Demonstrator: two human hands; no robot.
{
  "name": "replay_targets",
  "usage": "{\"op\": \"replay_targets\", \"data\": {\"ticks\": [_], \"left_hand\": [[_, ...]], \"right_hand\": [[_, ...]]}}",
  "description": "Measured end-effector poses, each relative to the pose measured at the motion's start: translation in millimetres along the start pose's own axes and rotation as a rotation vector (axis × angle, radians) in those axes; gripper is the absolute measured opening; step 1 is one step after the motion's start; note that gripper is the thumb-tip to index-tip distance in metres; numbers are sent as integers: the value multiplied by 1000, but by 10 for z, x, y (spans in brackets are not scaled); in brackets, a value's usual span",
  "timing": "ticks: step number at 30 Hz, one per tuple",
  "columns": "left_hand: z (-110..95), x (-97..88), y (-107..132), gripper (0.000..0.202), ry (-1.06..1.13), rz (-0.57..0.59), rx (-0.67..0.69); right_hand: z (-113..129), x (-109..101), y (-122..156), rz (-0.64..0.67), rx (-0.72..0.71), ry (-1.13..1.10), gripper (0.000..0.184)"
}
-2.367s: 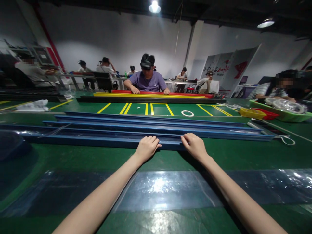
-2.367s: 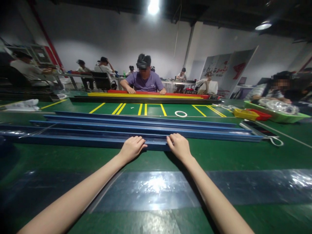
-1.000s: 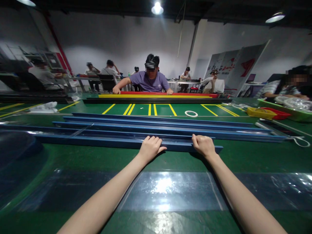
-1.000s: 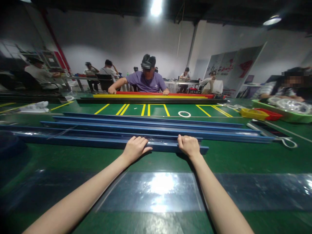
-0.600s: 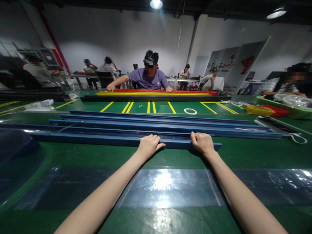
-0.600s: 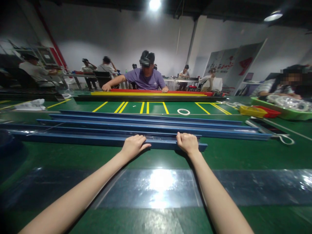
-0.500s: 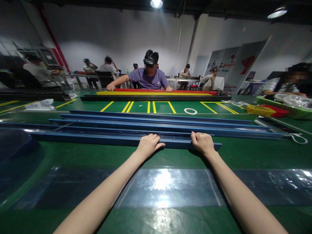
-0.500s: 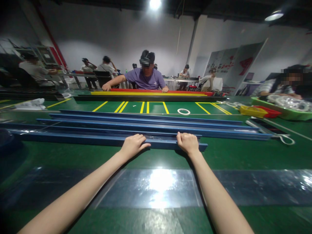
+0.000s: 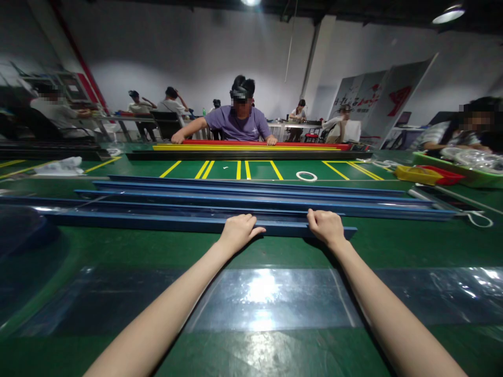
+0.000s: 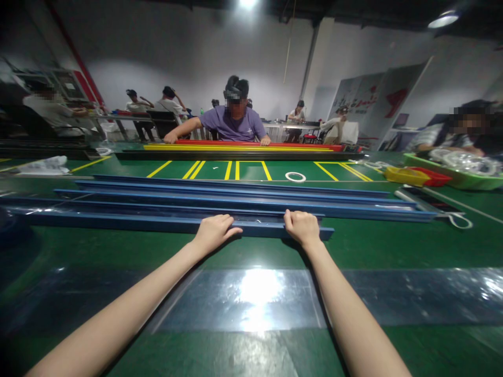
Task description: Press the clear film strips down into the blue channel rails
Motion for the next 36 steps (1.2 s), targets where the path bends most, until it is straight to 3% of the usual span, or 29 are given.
{"op": "replay_targets", "data": {"ticks": [14, 21, 36], "left_hand": [[-41, -78, 29, 36, -44, -94, 3], [-11, -107, 38, 38, 0, -86, -43], [18, -101, 31, 42, -26, -93, -53]], "right_hand": [[0, -1, 16, -13, -15, 0, 47], [43, -11, 31, 1, -59, -6, 47], [21, -4, 19, 17, 2, -2, 47]]}}
Point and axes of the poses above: each hand's wrist, its own y-axis away from the middle knuckle, its own x-axis out of the palm, z = x × y, the point moved 8 cm from there along -y, towards the middle knuckle, and after that the axes turned 5 degrees about -x, right-handed, at the moved point
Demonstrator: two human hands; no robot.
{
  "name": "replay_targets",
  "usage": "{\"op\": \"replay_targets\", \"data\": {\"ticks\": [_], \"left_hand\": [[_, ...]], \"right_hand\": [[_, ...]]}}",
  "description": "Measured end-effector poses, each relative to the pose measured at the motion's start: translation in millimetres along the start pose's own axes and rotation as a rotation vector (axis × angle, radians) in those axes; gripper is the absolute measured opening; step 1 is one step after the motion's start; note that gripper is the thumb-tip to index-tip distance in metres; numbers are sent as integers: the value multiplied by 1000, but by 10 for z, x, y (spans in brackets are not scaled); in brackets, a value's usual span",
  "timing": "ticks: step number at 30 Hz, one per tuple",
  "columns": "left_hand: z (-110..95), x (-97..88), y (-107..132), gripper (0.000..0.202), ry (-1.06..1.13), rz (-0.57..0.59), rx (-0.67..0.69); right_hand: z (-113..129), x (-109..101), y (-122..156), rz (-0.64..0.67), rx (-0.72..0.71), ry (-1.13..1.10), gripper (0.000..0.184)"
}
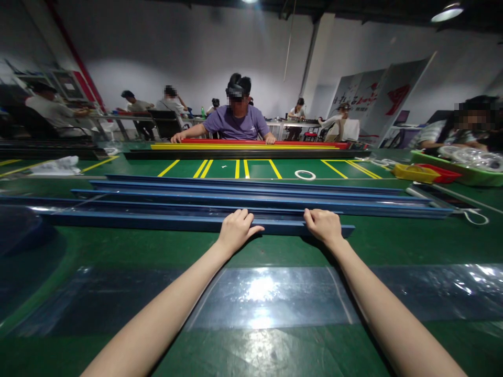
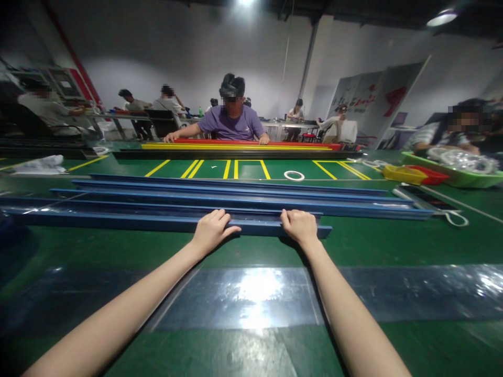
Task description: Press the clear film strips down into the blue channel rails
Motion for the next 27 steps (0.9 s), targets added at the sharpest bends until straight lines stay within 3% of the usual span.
{"op": "replay_targets", "data": {"ticks": [7, 16, 21, 27], "left_hand": [[-18, 26, 4, 41, -28, 19, 21], [-40, 36, 0, 40, -30, 28, 32], [-36, 37, 1, 40, -13, 32, 37], [-42, 33, 2, 36, 19, 44, 46]], "right_hand": [[148, -39, 4, 8, -142, 25, 49], [559, -113, -57, -71, -232, -43, 46], [522, -54, -73, -69, -170, -40, 46], [515, -35, -96, -40, -192, -32, 49]]}}
Point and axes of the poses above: each hand's wrist, its own y-axis away from the middle knuckle, its own x-axis out of the palm, z = x × y, the point moved 8 cm from there along -y, towards the middle knuckle, and after that the axes turned 5 degrees about -x, right-handed, at the moved point
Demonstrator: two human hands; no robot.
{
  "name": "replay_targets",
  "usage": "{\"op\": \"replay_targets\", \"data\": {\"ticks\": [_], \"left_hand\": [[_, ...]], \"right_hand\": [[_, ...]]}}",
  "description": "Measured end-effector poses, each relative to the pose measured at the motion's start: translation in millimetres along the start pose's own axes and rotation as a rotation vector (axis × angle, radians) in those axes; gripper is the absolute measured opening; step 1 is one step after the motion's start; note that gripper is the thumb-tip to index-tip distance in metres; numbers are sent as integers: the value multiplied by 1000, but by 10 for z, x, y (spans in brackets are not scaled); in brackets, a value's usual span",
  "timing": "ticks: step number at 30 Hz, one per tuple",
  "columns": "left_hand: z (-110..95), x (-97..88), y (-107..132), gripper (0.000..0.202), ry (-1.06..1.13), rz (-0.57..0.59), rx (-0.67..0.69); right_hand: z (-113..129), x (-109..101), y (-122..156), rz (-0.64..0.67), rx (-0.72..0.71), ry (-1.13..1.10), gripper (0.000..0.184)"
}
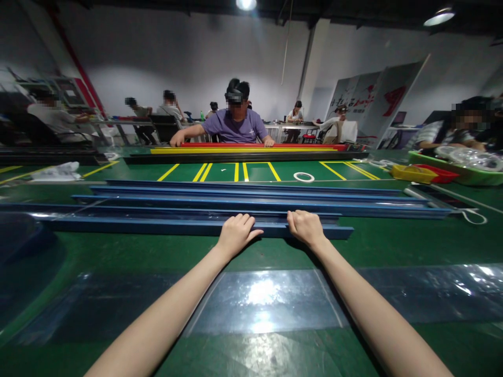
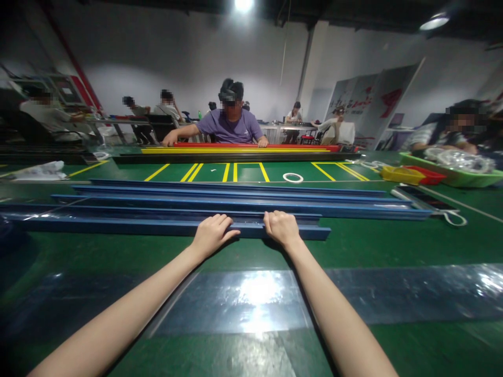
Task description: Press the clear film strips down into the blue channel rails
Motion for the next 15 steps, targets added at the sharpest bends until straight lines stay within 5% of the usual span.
{"op": "replay_targets", "data": {"ticks": [15], "left_hand": [[37, -49, 10, 43, -16, -43, -22]], "right_hand": [[-622, -31, 272, -109, 98, 99, 49]]}}
Point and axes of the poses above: each hand's wrist, its own y-axis away from the middle knuckle, its own x-axis out of the palm, z = x × y, the point moved 8 cm from there along -y, towards the middle knuckle, and after that the axes turned 5 degrees about -x, right-handed, at the moved point
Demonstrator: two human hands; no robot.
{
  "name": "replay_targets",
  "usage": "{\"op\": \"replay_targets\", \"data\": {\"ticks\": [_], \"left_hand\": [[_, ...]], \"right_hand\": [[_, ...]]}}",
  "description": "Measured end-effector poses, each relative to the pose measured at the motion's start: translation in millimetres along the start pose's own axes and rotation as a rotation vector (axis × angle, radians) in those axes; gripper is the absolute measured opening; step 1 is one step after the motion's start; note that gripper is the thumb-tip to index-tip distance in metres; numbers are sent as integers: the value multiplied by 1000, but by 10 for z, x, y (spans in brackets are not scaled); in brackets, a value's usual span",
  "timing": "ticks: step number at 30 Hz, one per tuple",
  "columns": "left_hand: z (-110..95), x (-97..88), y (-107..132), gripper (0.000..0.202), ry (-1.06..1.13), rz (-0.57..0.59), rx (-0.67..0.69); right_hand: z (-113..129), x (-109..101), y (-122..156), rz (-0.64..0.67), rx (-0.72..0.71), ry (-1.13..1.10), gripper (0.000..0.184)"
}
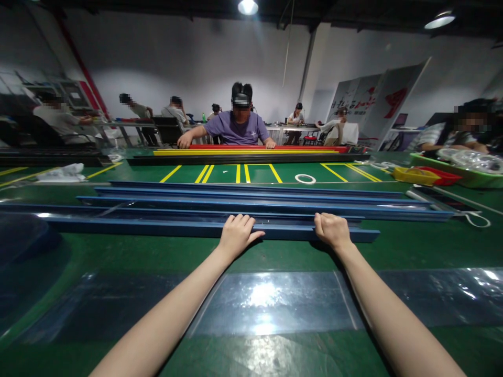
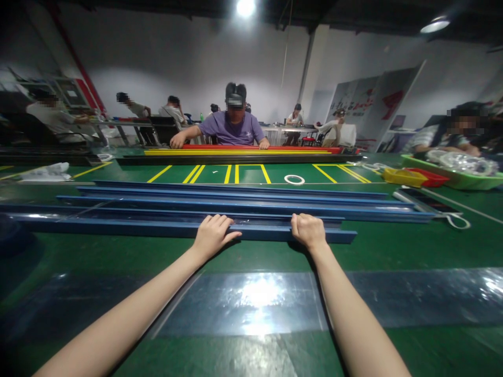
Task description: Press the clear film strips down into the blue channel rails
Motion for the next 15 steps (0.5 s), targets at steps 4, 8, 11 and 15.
{"op": "replay_targets", "data": {"ticks": [4, 8, 11, 15], "left_hand": [[-9, 9, 3, 43, -8, 2, 10], [-16, 16, 11, 41, -13, -17, 13], [-23, 5, 12, 40, -16, -38, 11], [-27, -13, 6, 40, -13, -52, 10]], "right_hand": [[-97, -4, 46, -36, 23, 27, 47], [-115, 8, 55, -48, 40, 23, 47], [-119, 12, 54, -55, 51, 20, 46], [-126, 4, 56, -61, 63, 24, 44]]}}
Point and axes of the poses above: each hand's wrist, its own y-axis away from the middle knuckle, its own x-axis out of the palm, z = x × y, the point moved 8 cm from there along -y, towards the middle knuckle, and after that the axes turned 5 degrees about -x, right-handed, at the moved point
